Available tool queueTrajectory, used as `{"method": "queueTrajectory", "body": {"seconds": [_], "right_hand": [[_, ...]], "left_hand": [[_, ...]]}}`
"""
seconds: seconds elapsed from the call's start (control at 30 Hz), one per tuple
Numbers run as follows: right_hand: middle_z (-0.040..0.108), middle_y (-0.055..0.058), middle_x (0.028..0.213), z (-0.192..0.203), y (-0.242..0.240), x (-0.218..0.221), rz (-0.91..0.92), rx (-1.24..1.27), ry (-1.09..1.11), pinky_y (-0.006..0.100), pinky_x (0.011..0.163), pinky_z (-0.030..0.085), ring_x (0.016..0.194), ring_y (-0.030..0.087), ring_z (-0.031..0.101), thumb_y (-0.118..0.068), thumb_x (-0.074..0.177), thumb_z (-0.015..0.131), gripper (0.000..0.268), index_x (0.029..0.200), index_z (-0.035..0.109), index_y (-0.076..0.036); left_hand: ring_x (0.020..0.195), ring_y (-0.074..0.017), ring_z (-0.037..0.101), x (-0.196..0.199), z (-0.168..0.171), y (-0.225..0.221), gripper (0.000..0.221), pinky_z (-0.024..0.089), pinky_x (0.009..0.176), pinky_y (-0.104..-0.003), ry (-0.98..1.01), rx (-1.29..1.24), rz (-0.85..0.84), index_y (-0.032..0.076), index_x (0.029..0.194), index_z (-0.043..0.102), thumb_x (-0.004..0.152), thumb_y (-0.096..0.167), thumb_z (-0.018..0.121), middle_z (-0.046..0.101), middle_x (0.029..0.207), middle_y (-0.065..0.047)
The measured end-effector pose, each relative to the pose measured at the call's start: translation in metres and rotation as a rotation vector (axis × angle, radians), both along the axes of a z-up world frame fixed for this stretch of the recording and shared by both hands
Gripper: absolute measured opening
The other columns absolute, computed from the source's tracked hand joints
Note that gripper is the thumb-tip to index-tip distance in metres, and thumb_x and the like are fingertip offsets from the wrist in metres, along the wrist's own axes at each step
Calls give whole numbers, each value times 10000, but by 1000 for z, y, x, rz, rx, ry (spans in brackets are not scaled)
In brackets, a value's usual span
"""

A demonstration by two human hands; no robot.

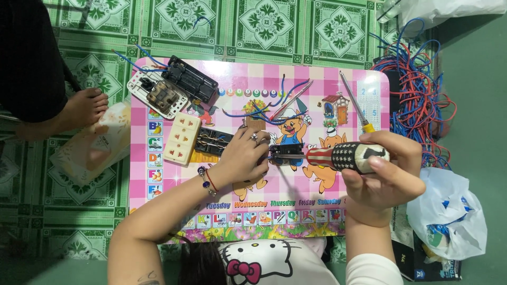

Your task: Adjusting and fastening components of a switch mechanism using a screwdriver on a small table.

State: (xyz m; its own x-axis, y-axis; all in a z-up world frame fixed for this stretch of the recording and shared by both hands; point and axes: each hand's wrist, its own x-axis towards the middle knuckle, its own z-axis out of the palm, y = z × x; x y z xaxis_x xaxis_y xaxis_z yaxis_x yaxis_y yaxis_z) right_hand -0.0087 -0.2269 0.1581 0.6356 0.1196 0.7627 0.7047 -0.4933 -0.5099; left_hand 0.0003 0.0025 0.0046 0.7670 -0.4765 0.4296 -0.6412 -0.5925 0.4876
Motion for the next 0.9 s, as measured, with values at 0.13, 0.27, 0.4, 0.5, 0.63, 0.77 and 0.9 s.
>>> {"method": "queueTrajectory", "body": {"seconds": [0.13, 0.27, 0.4, 0.5, 0.63, 0.77, 0.9], "right_hand": [[578, 176, 1173, -5, -2, -1, 5, 15, 21, 353, 841, 538, 977, 248, 597, -368, 997, 654, 344, 1155, 387, -220], [609, 175, 1175, -6, -3, -4, 81, -1, 28, 359, 853, 593, 1005, 272, 662, -354, 949, 703, 357, 1139, 435, -215], [658, 138, 1213, 10, -4, -4, 107, -176, -3, 448, 948, 601, 1071, 330, 683, -336, 996, 646, 316, 1161, 400, -225], [586, 193, 1314, 7, -12, 3, 390, -23, 112, 616, 1152, 597, 1263, 478, 652, -149, 918, 658, 394, 1213, 398, -164], [578, 191, 1342, 5, -11, -3, 403, 103, 213, 463, 1025, 694, 1223, 409, 696, -139, 918, 670, 383, 1215, 431, -176], [575, 196, 1345, 4, -23, -3, 428, 51, 247, 464, 1028, 707, 1223, 414, 706, 92, 728, 633, 567, 1204, 451, -158], [648, 155, 1216, 5, -12, -16, 101, -53, 164, 365, 922, 639, 1053, 281, 706, -212, 828, 834, 398, 1131, 577, -197]], "left_hand": [[1064, -277, 539, 1, -2, 1, 176, 400, 1006, -444, 8, -11, -1, 83, 767, 635, 761, 240, 714, 624, 1146, -72], [1031, -258, 537, 2, -3, 1, 162, 408, 987, -433, 4, -41, 4, 86, 732, 646, 774, 220, 728, 627, 1107, -49], [1030, -240, 537, 2, -3, 2, 167, 406, 990, -423, 22, -50, -4, 93, 719, 661, 784, 230, 732, 620, 1077, -29], [1016, -232, 537, 2, -5, 2, 151, 405, 978, -407, 26, -47, 7, 97, 730, 688, 798, 226, 725, 636, 1111, -28], [1016, -232, 526, 2, -6, 2, 156, 403, 976, -410, 43, -45, -1, 103, 716, 691, 798, 227, 734, 629, 1089, -17], [1016, -241, 530, 2, -5, 1, 149, 404, 989, -413, 42, -52, 1, 98, 722, 686, 792, 220, 734, 640, 1082, -33], [995, -248, 539, 2, -4, 1, 124, 393, 980, -421, 24, -36, 6, 115, 787, 672, 784, 227, 725, 648, 1066, -36]]}}
